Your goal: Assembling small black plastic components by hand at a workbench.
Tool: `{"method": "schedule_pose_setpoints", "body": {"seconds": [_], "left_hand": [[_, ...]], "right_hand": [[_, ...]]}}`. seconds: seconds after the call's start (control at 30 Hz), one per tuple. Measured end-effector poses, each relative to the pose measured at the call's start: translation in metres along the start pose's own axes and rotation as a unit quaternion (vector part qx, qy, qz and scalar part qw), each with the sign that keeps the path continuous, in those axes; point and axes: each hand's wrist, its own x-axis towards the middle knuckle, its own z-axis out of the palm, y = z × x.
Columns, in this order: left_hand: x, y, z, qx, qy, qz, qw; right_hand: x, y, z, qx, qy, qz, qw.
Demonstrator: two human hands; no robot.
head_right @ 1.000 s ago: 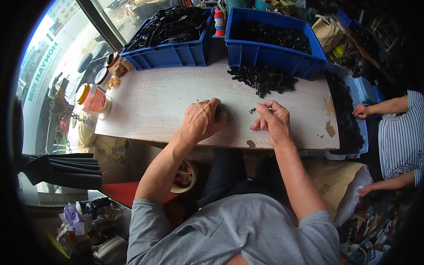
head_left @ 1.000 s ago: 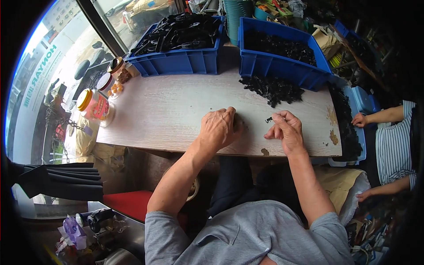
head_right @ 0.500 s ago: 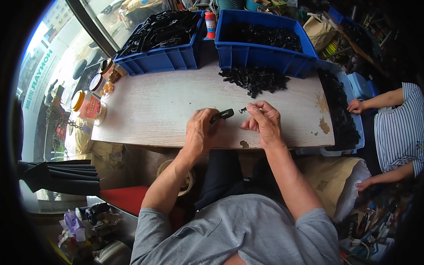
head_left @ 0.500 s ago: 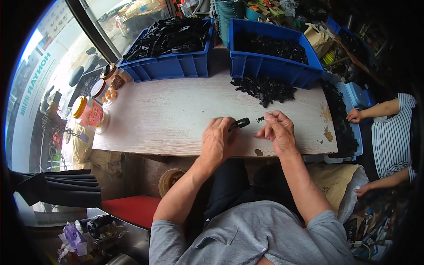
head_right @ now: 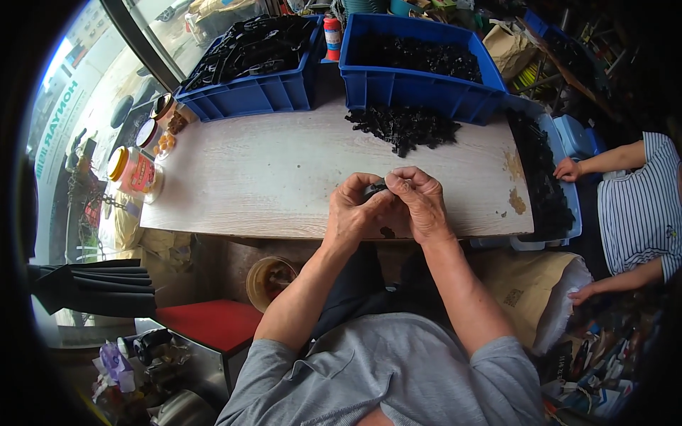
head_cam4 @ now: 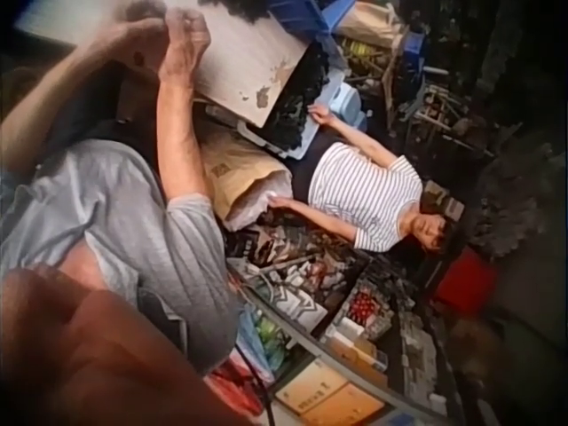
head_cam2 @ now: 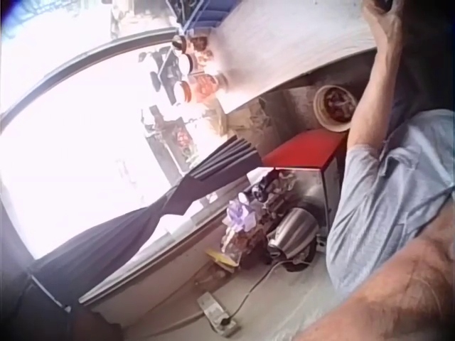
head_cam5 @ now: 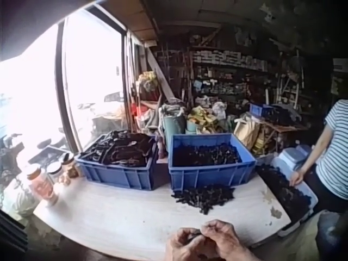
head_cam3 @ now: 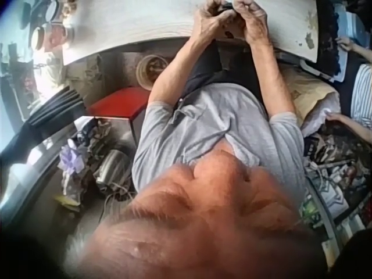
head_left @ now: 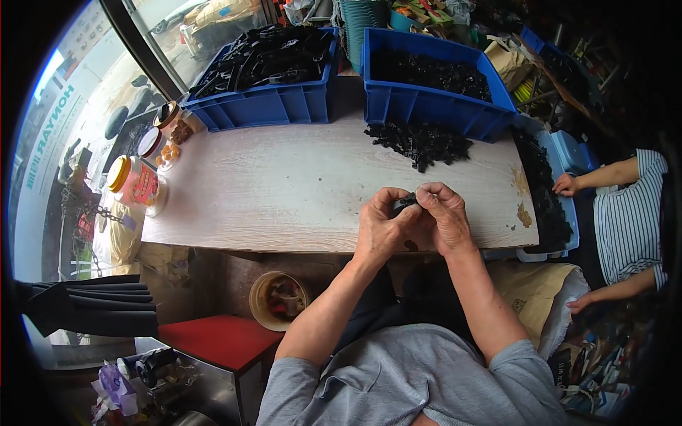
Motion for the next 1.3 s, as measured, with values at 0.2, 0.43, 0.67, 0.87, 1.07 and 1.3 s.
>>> {"method": "schedule_pose_setpoints", "body": {"seconds": [0.2, 0.43, 0.67, 0.87, 1.07, 1.3], "left_hand": [[0.0, 0.012, 0.003, -0.039, 0.007, -0.018, 0.999], [0.001, 0.011, 0.001, -0.059, 0.077, -0.001, 0.995], [-0.004, 0.01, 0.004, -0.124, 0.054, 0.004, 0.991], [-0.004, 0.005, 0.005, -0.128, 0.018, -0.001, 0.992], [-0.009, -0.002, 0.003, -0.026, 0.022, 0.061, 0.998], [-0.017, -0.003, 0.007, 0.058, -0.04, 0.071, 0.995]], "right_hand": [[-0.001, -0.002, -0.002, -0.029, 0.012, 0.019, 0.999], [0.003, -0.015, 0.013, -0.141, 0.043, 0.066, 0.987], [-0.005, -0.008, 0.025, -0.109, 0.019, -0.002, 0.994], [-0.006, 0.001, 0.01, -0.133, 0.019, -0.04, 0.99], [-0.013, -0.03, -0.015, -0.072, 0.09, 0.04, 0.993], [-0.006, -0.127, -0.112, 0.006, 0.38, -0.121, 0.917]]}}
